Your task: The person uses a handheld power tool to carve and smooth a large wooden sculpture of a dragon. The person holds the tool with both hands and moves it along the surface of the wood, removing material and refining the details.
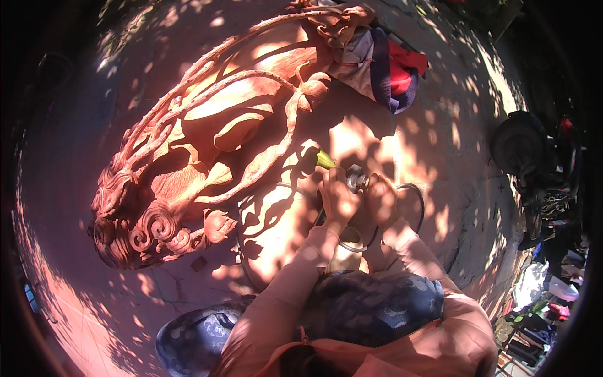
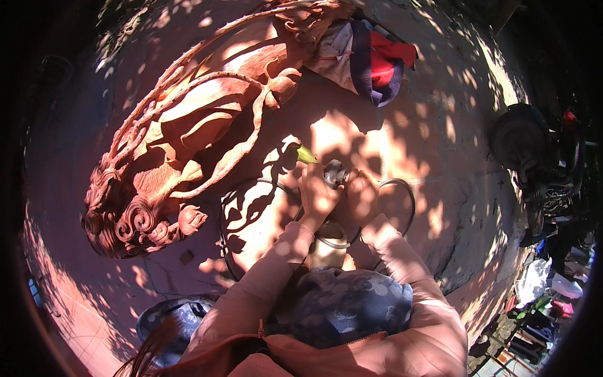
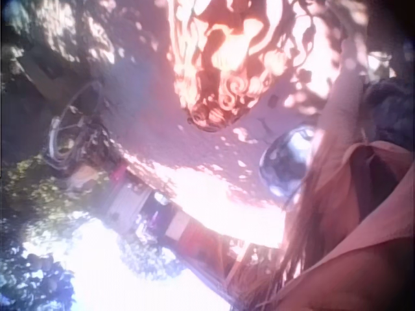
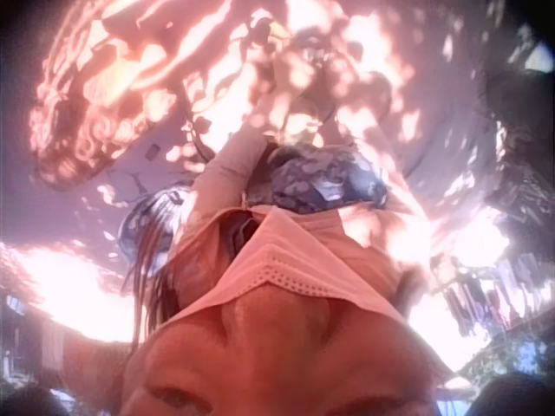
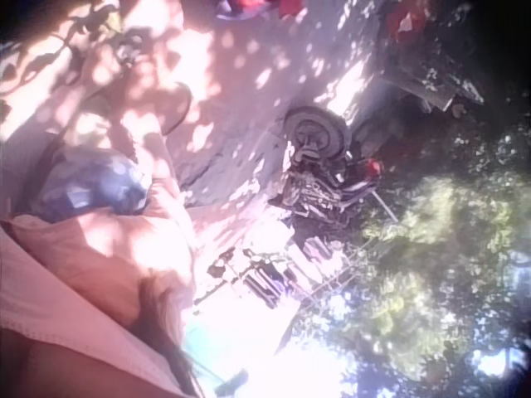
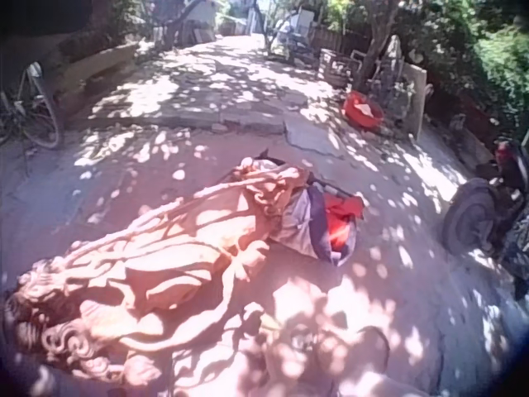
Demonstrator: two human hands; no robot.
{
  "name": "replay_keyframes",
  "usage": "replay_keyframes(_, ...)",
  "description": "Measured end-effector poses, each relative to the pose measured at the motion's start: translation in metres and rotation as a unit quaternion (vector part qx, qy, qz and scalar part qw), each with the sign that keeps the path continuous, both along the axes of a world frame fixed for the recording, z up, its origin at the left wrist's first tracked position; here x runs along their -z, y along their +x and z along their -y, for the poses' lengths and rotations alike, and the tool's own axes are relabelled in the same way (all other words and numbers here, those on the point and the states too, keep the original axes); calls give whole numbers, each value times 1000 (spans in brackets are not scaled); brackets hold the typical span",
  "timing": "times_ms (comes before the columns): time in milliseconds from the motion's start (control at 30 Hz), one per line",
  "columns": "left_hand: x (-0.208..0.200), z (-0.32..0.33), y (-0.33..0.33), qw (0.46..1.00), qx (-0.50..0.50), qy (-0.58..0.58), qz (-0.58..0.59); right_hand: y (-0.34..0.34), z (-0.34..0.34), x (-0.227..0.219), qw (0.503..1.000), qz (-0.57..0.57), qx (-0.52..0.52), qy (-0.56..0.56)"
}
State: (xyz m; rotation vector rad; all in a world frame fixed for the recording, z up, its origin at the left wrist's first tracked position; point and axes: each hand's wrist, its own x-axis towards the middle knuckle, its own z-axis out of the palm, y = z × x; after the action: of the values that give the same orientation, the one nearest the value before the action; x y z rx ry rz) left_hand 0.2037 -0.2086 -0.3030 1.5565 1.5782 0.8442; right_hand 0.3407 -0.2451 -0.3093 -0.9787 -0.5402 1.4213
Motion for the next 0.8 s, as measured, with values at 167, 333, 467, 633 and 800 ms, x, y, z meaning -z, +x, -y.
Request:
replay_keyframes(167, 11, 2, -10, 999, -2, 45, -28, 33, 1, 66, 843, 514, -155, 18)
replay_keyframes(333, 10, 6, -4, 997, 27, 69, -30, 72, 8, 91, 970, 185, -80, -133)
replay_keyframes(467, 9, 7, -2, 995, 74, 25, -62, 51, -9, 40, 709, 663, -221, -93)
replay_keyframes(633, 8, 8, 5, 994, 73, 58, -56, 56, -15, 29, 648, 708, -266, -84)
replay_keyframes(800, 13, 3, -5, 995, 69, 61, -29, 33, -33, -6, 607, 729, -294, -119)
